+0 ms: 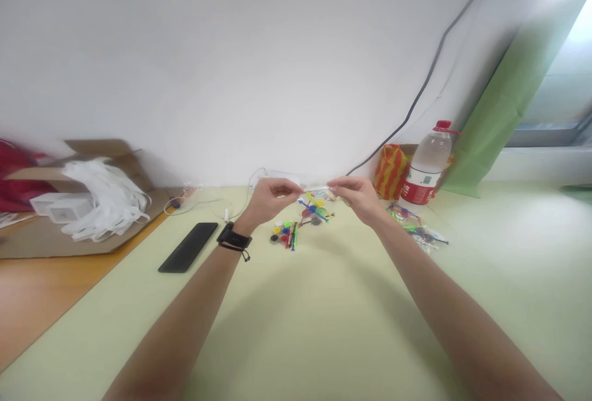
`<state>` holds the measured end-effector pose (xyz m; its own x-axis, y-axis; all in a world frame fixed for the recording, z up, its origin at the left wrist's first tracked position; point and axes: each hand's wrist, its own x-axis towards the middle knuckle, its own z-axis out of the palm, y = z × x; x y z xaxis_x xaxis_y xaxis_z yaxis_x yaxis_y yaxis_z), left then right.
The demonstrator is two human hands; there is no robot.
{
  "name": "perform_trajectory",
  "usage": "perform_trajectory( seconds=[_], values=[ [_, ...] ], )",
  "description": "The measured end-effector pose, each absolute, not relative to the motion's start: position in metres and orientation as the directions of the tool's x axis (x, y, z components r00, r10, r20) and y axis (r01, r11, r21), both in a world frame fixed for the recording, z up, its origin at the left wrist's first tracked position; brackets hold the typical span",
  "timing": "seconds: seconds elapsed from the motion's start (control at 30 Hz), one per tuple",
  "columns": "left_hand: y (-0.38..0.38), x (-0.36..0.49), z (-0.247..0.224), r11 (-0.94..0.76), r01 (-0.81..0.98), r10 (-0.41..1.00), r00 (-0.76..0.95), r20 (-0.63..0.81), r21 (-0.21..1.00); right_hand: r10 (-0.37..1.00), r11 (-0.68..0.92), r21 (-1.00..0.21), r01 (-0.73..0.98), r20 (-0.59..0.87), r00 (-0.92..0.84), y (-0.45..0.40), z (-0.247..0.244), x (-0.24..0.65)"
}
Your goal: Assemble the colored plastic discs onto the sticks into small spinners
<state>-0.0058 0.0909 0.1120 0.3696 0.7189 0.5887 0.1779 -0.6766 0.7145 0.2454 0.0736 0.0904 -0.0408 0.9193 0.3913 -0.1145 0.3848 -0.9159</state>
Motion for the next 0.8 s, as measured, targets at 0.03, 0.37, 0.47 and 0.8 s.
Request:
perform_trajectory(
  seconds=[0.03, 0.37, 0.47, 0.8],
  values=[
    [0.09, -0.006, 0.113, -0.674, 0.175, 0.72, 0.372, 0.586, 0.717, 0.916, 0.393, -0.914, -0.105, 0.399, -0.046, 0.073, 0.091, 0.246],
    [0.089, -0.001, 0.112, -0.632, 0.184, 0.752, 0.38, 0.538, 0.753, 0.854, 0.515, -0.855, 0.062, 0.506, -0.118, 0.067, 0.095, 0.248],
    [0.086, 0.004, 0.112, -0.696, 0.239, 0.698, 0.446, 0.56, 0.677, 0.815, 0.573, -0.799, 0.18, 0.533, -0.228, 0.063, 0.097, 0.243],
    [0.077, 0.006, 0.119, -0.759, 0.337, 0.638, 0.559, 0.53, 0.557, 0.689, 0.724, -0.526, 0.446, 0.584, -0.43, 0.057, 0.099, 0.23]
  ],
)
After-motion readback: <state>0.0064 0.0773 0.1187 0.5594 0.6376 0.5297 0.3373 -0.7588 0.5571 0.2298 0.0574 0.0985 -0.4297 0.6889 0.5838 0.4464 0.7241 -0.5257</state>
